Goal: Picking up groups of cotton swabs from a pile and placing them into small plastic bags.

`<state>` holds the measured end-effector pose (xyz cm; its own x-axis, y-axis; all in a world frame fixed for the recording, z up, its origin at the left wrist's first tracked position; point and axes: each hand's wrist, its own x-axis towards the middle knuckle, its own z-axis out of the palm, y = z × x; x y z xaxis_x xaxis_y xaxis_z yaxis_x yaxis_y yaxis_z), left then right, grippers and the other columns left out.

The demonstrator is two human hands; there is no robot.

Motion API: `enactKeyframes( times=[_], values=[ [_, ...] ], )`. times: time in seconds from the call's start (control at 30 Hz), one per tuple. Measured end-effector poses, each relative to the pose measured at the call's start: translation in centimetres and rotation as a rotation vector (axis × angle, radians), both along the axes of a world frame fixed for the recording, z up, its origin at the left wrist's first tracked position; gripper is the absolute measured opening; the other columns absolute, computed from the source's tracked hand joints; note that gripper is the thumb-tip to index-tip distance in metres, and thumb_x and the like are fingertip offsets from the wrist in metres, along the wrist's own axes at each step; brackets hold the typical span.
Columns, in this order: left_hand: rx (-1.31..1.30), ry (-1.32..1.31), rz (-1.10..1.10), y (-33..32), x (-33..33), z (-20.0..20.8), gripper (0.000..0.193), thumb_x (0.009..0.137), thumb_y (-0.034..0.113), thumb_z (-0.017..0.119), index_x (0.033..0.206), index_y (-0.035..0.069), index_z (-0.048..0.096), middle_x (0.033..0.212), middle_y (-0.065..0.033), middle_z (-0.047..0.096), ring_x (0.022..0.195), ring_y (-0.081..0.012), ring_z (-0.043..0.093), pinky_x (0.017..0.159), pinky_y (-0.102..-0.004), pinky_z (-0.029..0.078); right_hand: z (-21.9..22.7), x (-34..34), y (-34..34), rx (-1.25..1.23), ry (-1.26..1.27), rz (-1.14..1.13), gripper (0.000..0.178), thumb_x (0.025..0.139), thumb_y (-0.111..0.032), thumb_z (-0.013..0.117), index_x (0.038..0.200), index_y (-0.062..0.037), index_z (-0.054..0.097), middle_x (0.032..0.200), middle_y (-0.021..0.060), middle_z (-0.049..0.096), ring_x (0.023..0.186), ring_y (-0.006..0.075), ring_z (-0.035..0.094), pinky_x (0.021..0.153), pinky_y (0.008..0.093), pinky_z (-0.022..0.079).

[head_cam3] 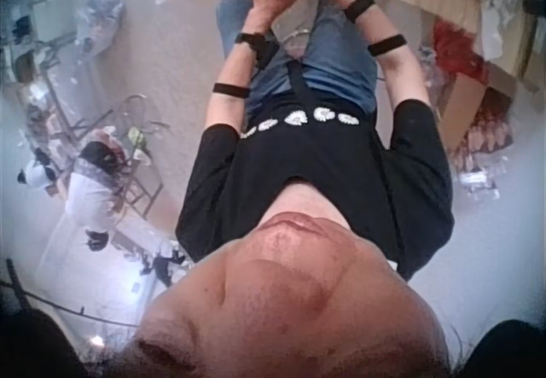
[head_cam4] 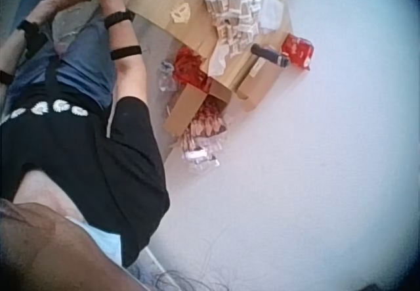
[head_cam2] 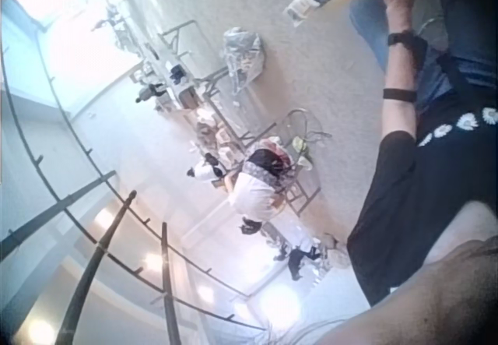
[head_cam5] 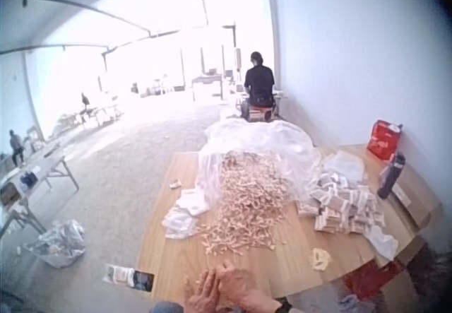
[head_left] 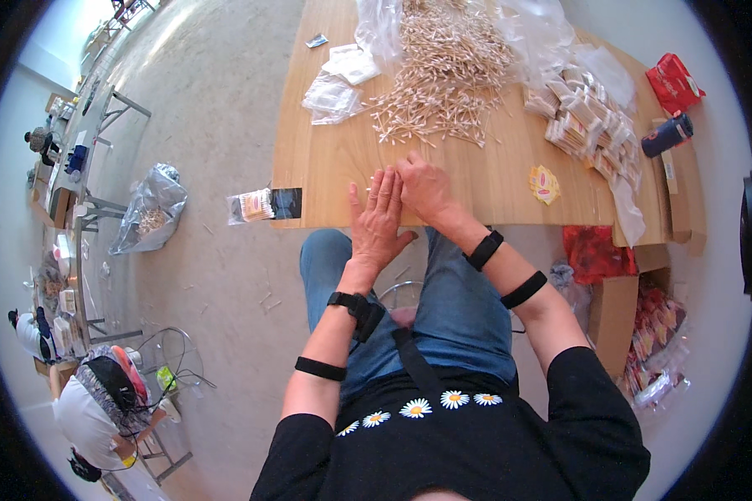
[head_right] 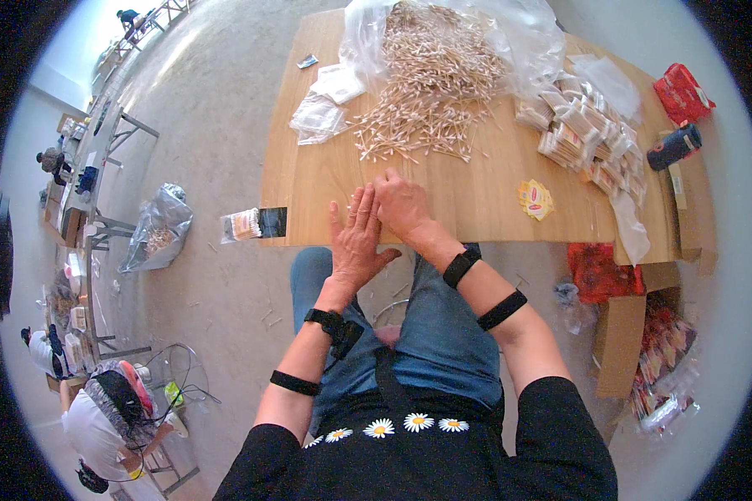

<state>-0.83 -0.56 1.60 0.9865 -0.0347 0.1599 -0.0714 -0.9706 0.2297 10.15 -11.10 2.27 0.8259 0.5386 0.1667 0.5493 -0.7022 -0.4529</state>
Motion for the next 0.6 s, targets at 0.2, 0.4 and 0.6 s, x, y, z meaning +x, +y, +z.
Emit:
enactKeyframes(
  times=[0.2, 0.4, 0.6],
  values=[
    [-0.036, 0.029, 0.017, -0.1, 0.1, -0.3, 0.12, 0.059, 0.045, 0.085, 0.155, 0.01, 0.024, 0.162, -0.0084, 0.023, 0.151, -0.0249, 0.02, 0.119, -0.0614, 0.007, 1.7, 2.8, 2.2, -0.004, -0.013, -0.083, 0.016, 0.083, -0.015, 0.063, 0.096, -0.0053, 0.066, 0.1, 0.0175, 0.064, 0.09, 0.0377, 0.068, 0.076, 0.0475, 0.055],
    [-0.037, 0.039, 0.017, -0.2, 0.0, 0.1, 0.119, 0.057, 0.044, 0.087, 0.154, 0.009, 0.027, 0.161, -0.0088, 0.025, 0.15, -0.0262, 0.02, 0.118, -0.0628, 0.01, 2.0, 4.8, 4.4, -0.104, -0.064, -0.184, 0.018, 0.084, -0.016, 0.064, 0.099, -0.0072, 0.066, 0.101, 0.0159, 0.065, 0.093, 0.0368, 0.068, 0.077, 0.046, 0.056],
    [-0.063, 0.024, 0.022, -0.3, 0.1, 0.1, 0.119, 0.057, 0.042, 0.088, 0.154, 0.011, 0.027, 0.161, -0.008, 0.025, 0.15, -0.0253, 0.021, 0.118, -0.0624, 0.01, 1.3, 7.3, -0.3, 0.025, -0.21, -0.191, 0.011, 0.085, -0.018, 0.065, 0.09, -0.0084, 0.068, 0.095, 0.013, 0.065, 0.086, 0.034, 0.067, 0.073, 0.045, 0.055]
  ],
)
